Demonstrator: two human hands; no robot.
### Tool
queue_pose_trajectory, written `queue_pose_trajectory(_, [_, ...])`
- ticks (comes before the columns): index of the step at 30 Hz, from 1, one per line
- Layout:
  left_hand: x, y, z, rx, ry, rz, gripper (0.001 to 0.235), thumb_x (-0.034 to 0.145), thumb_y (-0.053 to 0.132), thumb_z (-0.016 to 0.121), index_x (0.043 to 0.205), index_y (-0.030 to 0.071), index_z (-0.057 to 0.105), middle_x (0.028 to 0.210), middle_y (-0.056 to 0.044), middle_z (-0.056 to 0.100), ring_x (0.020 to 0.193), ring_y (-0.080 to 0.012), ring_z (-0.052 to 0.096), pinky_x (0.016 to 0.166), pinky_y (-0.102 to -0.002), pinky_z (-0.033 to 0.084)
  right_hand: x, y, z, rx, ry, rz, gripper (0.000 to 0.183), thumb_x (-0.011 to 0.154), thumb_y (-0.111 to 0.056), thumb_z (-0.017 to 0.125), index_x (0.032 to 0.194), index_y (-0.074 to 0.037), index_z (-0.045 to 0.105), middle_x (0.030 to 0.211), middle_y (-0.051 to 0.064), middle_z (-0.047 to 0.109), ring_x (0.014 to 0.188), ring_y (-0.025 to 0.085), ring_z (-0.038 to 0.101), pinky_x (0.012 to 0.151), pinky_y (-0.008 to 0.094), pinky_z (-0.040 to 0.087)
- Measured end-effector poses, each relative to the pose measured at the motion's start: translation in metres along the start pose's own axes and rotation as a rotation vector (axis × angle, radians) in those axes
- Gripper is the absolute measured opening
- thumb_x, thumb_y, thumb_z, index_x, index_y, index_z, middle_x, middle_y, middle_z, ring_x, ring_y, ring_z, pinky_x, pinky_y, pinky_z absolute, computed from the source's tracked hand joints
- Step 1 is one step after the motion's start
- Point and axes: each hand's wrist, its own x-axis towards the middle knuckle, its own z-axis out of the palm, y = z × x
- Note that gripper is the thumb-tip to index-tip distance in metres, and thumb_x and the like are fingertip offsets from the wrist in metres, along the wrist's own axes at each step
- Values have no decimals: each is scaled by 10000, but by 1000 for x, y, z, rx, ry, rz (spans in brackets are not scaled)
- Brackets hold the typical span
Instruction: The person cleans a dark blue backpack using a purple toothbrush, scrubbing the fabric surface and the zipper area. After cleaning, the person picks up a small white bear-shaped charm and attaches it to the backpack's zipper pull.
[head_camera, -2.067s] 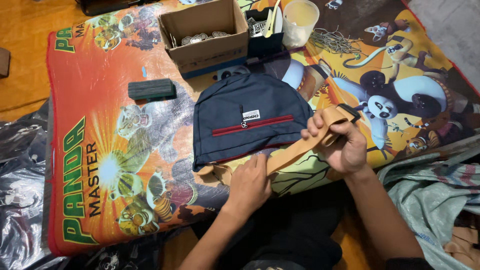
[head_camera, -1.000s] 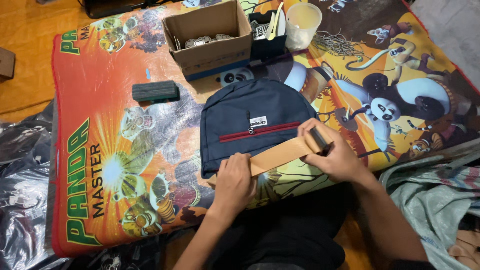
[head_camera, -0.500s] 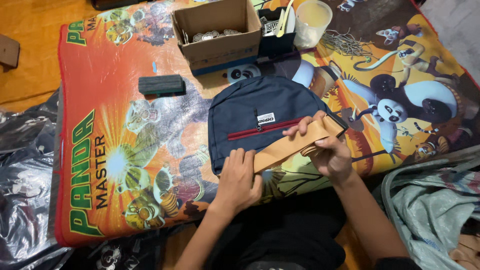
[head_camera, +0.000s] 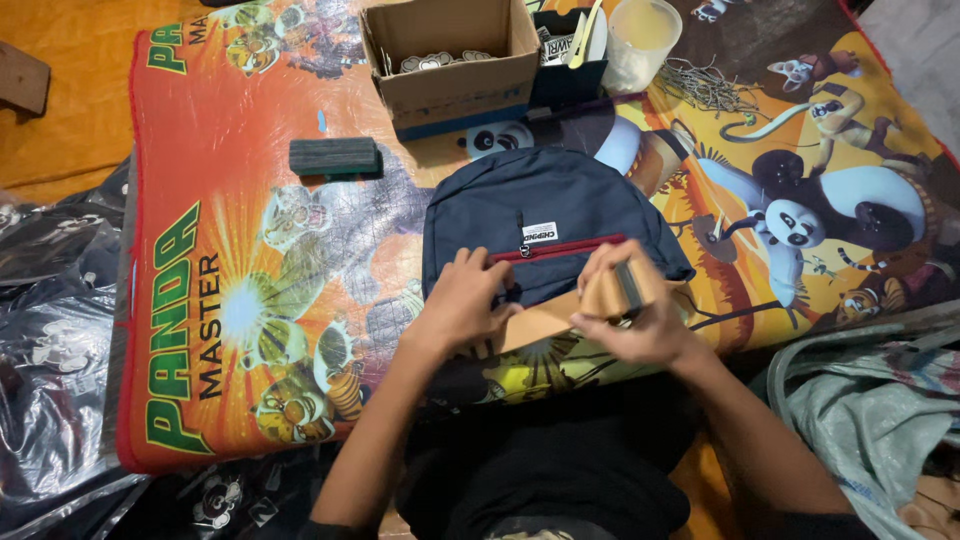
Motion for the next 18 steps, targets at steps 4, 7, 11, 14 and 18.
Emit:
queue_pose_trajectory(4, [5,-1,24,286,-18,25,588,655,439,863,1098,190,567,1067,-110,505,1019,-348,511,813,-469,458,-22,12,6,-215,-117,-20,408,715,-139,816,999,-33,544,841,141,635,716,301,667,648,361,530])
queue_pose_trajectory(7, [3,-7,33,323,104,165,441,694,408,837,1012,209,607,971,-56,485,958,-314,523,798,-423,490,-29,22,3,-646,-414,-348,514,568,-71,643,1056,52,540,833,182,496,718,383,544,644,457,486])
queue_pose_trajectory(11, [0,-6,35,316,271,183,230,834,316,669,950,160,547,896,-61,525,855,-292,589,651,-384,540,-28,24,7,-963,-439,-506,234,799,-81,476,991,34,544,799,122,422,683,310,475,609,403,411])
queue_pose_trajectory(14, [-3,10,19,358,362,149,182,929,307,566,955,143,493,826,-33,527,770,-228,626,542,-332,550,-27,26,12,-1109,-360,-559,165,982,-38,389,981,23,542,790,115,408,660,303,458,602,395,408])
queue_pose_trajectory(18, [-4,27,10,441,480,186,110,976,277,469,962,168,466,770,41,475,676,-128,603,437,-263,516,-23,35,15,-1194,-272,-596,166,1013,-67,396,1017,12,541,824,132,435,685,319,494,659,415,462])
